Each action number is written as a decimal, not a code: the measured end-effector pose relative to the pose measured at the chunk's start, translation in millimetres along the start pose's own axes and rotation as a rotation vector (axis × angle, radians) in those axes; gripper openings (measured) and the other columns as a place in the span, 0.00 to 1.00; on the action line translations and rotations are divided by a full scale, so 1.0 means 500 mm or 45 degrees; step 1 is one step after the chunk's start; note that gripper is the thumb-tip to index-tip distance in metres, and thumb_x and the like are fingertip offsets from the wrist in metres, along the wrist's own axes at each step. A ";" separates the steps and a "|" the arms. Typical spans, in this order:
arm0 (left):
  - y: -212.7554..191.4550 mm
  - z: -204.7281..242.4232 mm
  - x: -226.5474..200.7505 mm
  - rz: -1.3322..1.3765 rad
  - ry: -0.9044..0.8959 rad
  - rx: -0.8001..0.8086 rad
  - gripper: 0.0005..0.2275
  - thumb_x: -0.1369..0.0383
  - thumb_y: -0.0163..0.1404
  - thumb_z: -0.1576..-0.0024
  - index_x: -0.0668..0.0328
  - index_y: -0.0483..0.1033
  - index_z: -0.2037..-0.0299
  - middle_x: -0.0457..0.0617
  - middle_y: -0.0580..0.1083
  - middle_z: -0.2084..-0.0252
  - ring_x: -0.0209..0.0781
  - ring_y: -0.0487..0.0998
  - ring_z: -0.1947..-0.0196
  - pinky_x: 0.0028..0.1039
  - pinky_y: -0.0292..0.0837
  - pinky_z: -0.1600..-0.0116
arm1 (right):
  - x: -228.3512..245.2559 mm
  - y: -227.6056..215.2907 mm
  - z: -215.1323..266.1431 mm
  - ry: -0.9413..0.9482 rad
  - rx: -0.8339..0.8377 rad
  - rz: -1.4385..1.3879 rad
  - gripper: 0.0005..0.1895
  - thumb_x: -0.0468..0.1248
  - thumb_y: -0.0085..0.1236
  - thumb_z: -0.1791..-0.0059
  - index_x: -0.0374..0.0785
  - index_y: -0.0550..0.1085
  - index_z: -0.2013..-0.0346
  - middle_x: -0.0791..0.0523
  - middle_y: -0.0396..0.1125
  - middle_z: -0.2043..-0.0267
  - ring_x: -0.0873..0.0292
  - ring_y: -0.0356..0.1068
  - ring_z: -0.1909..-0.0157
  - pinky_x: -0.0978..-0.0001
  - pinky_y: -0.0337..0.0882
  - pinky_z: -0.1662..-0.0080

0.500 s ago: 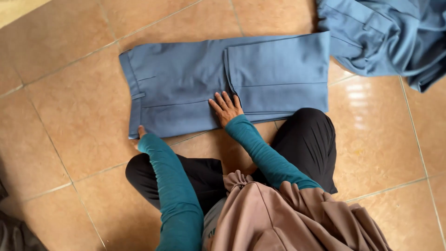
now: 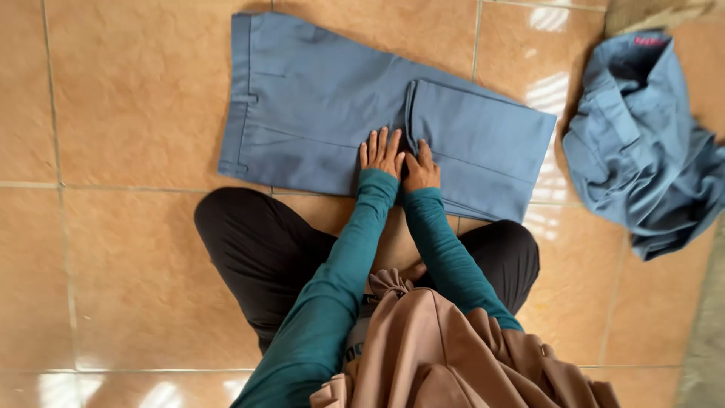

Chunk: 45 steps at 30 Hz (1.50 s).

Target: Folding blue trousers into neat rectangles while sitting on the floor.

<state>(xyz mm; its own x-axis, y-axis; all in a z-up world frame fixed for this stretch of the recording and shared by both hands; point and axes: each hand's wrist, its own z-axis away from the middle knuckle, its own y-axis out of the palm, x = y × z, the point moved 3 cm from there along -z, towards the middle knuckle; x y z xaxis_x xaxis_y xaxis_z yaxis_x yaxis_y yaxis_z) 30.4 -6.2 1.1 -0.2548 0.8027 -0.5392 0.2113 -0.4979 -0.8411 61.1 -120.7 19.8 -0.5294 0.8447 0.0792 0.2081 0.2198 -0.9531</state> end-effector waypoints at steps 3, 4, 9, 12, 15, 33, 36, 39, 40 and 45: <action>-0.037 0.005 0.013 -0.185 -0.064 0.223 0.25 0.48 0.26 0.30 0.30 0.38 0.23 0.39 0.37 0.19 0.46 0.34 0.20 0.49 0.23 0.22 | -0.055 0.003 0.016 0.069 0.171 -0.185 0.23 0.35 0.46 0.46 0.60 0.73 0.38 0.52 0.53 0.25 0.50 0.62 0.30 0.53 0.72 0.45; -0.055 0.010 0.017 -0.225 -0.033 0.227 0.25 0.49 0.27 0.30 0.27 0.37 0.23 0.38 0.36 0.19 0.45 0.33 0.20 0.51 0.23 0.22 | -0.069 0.006 0.019 0.108 0.174 -0.265 0.26 0.33 0.43 0.47 0.62 0.73 0.37 0.53 0.54 0.26 0.49 0.61 0.30 0.55 0.70 0.42; -0.114 0.015 0.117 -0.252 -0.019 0.220 0.24 0.52 0.30 0.30 0.24 0.38 0.24 0.36 0.36 0.20 0.43 0.35 0.20 0.54 0.24 0.22 | -0.017 -0.013 0.000 0.108 0.191 -0.405 0.31 0.32 0.40 0.48 0.69 0.73 0.37 0.53 0.60 0.30 0.45 0.66 0.35 0.54 0.70 0.38; -0.160 -0.001 0.251 -0.260 -0.058 0.163 0.26 0.54 0.35 0.32 0.21 0.40 0.25 0.34 0.36 0.20 0.45 0.35 0.21 0.62 0.25 0.24 | 0.047 -0.012 -0.010 0.091 0.209 -0.513 0.31 0.31 0.43 0.49 0.67 0.73 0.37 0.50 0.65 0.34 0.39 0.68 0.39 0.49 0.71 0.41; -0.228 -0.015 0.420 -0.202 -0.290 0.082 0.24 0.55 0.30 0.34 0.12 0.41 0.27 0.30 0.37 0.20 0.50 0.33 0.21 0.72 0.19 0.28 | 0.104 -0.011 -0.012 0.151 0.291 -0.574 0.29 0.35 0.44 0.48 0.71 0.71 0.37 0.53 0.69 0.41 0.38 0.72 0.46 0.45 0.72 0.45; -0.202 -0.050 0.351 -0.297 -0.244 -0.340 0.32 0.45 0.44 0.35 0.39 0.50 0.23 0.51 0.36 0.21 0.58 0.35 0.23 0.64 0.31 0.27 | -0.065 -0.103 0.034 0.728 0.196 -0.933 0.25 0.23 0.44 0.52 0.44 0.79 0.46 0.57 0.76 0.48 0.59 0.74 0.50 0.77 0.69 0.42; -0.223 -0.050 0.363 -0.259 -0.269 -0.313 0.28 0.50 0.44 0.34 0.33 0.52 0.24 0.45 0.39 0.21 0.56 0.41 0.23 0.65 0.32 0.27 | -0.133 -0.117 0.056 0.848 0.007 -1.054 0.24 0.23 0.45 0.53 0.42 0.80 0.49 0.57 0.76 0.50 0.60 0.75 0.51 0.78 0.71 0.42; -0.245 -0.070 0.392 -0.174 -0.392 -0.016 0.27 0.47 0.34 0.31 0.28 0.43 0.22 0.41 0.32 0.21 0.53 0.33 0.21 0.67 0.22 0.28 | -0.193 -0.151 0.073 1.185 -0.092 -1.180 0.24 0.22 0.42 0.53 0.39 0.79 0.49 0.53 0.76 0.50 0.60 0.75 0.52 0.80 0.73 0.45; -0.259 -0.073 0.396 -0.156 -0.411 -0.005 0.27 0.46 0.33 0.31 0.30 0.43 0.22 0.40 0.32 0.21 0.52 0.33 0.22 0.67 0.22 0.28 | -0.233 -0.145 0.088 1.254 -0.132 -1.216 0.26 0.21 0.41 0.55 0.38 0.79 0.48 0.52 0.75 0.50 0.57 0.74 0.52 0.75 0.74 0.44; -0.281 -0.081 0.405 -0.123 -0.428 0.051 0.27 0.46 0.31 0.31 0.29 0.43 0.23 0.38 0.33 0.21 0.50 0.30 0.22 0.68 0.19 0.29 | -0.229 -0.190 0.097 1.232 -0.002 -1.095 0.29 0.19 0.42 0.55 0.40 0.77 0.44 0.54 0.74 0.45 0.56 0.73 0.44 0.75 0.69 0.37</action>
<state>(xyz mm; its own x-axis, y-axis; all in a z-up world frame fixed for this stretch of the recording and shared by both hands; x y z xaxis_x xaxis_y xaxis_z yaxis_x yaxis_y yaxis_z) -12.7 239.7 11.6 -0.5698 0.6969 -0.4355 0.1358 -0.4429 -0.8862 62.1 -262.1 86.8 0.3133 0.4404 0.8414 0.1009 0.8655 -0.4906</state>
